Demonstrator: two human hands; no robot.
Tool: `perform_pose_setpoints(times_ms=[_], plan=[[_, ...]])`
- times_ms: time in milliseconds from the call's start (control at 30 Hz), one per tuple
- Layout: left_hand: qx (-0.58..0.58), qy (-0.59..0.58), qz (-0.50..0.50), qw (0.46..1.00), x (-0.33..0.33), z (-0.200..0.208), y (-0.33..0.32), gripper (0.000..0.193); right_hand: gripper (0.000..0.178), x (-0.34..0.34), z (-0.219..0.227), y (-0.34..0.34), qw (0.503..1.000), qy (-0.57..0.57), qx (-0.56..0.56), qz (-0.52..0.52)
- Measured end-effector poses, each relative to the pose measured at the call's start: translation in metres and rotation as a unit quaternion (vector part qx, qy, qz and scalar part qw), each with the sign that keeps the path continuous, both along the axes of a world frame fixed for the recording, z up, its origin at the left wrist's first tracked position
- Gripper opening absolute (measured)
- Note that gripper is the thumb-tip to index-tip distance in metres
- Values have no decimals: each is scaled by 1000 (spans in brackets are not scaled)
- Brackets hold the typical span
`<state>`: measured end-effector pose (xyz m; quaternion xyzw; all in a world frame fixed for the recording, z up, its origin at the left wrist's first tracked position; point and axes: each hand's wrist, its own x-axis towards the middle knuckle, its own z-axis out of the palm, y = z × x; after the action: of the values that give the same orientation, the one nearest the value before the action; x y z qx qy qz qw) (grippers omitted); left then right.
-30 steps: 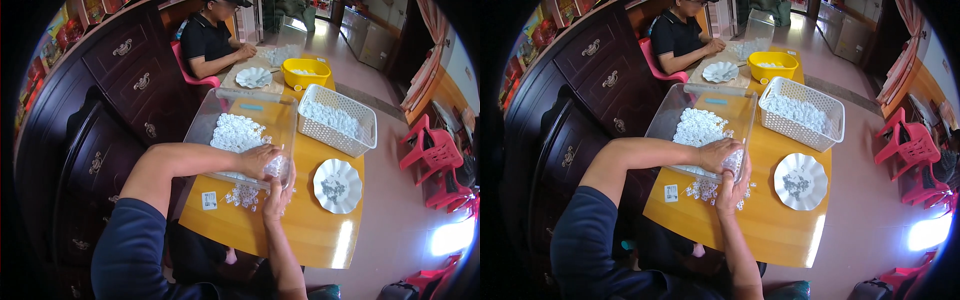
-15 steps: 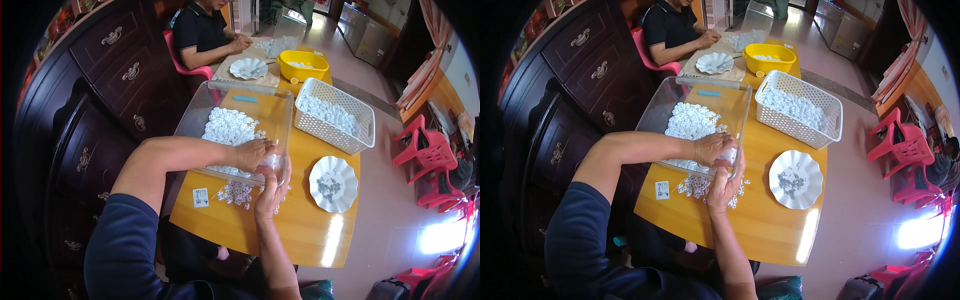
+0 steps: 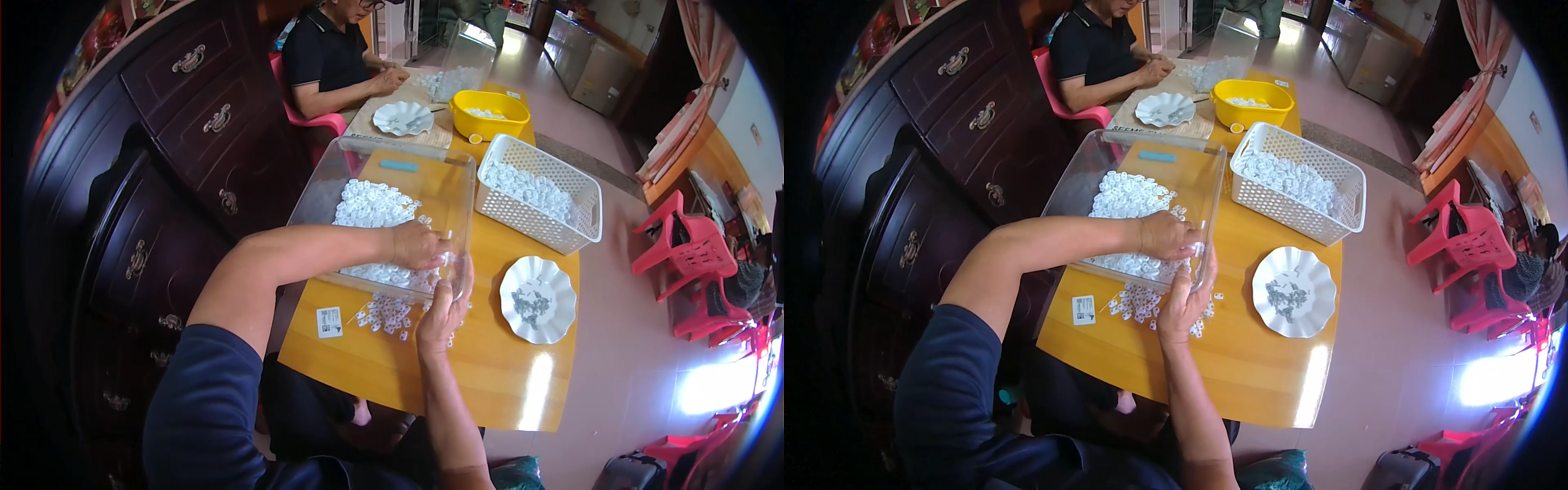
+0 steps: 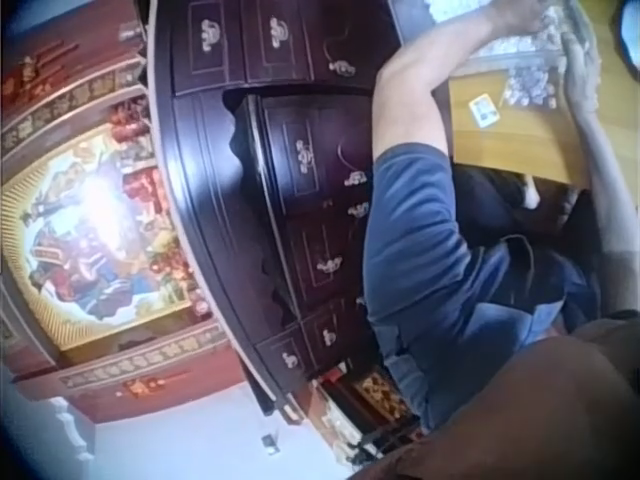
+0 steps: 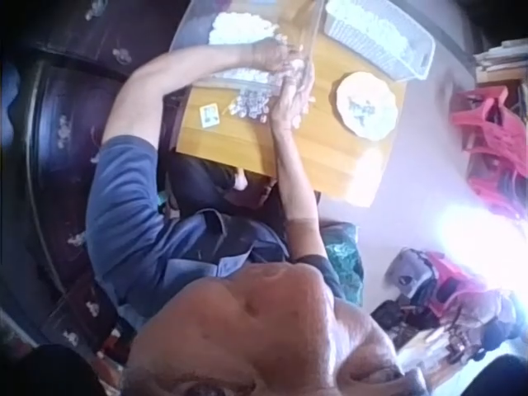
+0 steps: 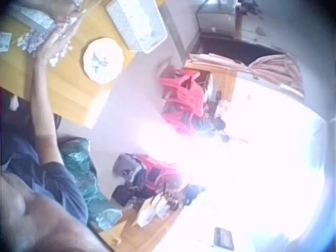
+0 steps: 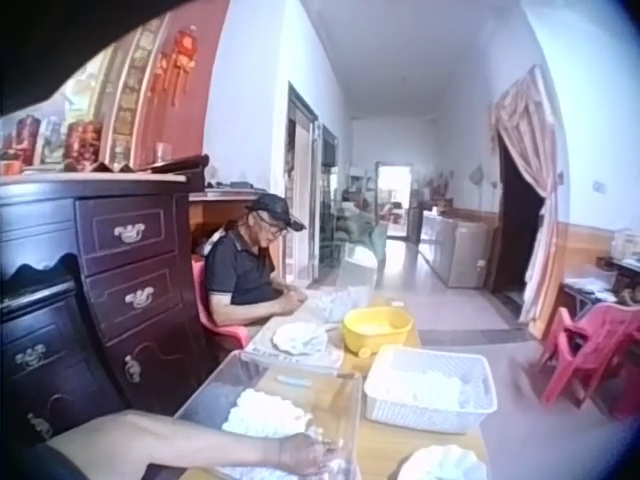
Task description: The recorder manually assembles small white plastic components by snapping them together at a workspace.
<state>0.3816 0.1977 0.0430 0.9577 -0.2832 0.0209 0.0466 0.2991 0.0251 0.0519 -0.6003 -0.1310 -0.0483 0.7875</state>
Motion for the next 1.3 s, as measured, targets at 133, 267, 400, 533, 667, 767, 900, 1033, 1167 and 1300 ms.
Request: perform_pose_setpoints(times_ms=[133,267,400,533,667,767,900,1033,1167,1300], plan=[[24,8,19,1000,5,5,8,35,57,0,-1,5,1000,-15,15,6],[16,-22,57,998,5,26,9,29,56,2,-6,3,1000,-21,11,-2],[20,-35,100,994,-6,51,13,27,56,0,-7,4,1000,-10,-24,-11],[-30,-87,154,984,-23,83,13,26,55,-2,-11,3,998,-16,-56,-20],[-150,-150,191,958,-51,125,-1,24,55,-2,-10,-2,999,-10,-50,-14],[-281,-200,159,925,-79,152,-4,23,63,-9,-12,-10,999,-47,-2,-8],[-296,-204,193,913,-142,189,-24,21,59,-48,-8,-46,996,-67,-36,-44],[-334,-204,136,910,-189,165,-49,20,52,-100,-39,-88,984,-102,-135,-56],[-290,-191,143,927,-216,95,-67,20,49,-150,-50,-98,935,-181,-304,-1],[-275,-160,188,929,-207,22,-80,23,52,-160,-51,-95,878,-270,-396,17]])
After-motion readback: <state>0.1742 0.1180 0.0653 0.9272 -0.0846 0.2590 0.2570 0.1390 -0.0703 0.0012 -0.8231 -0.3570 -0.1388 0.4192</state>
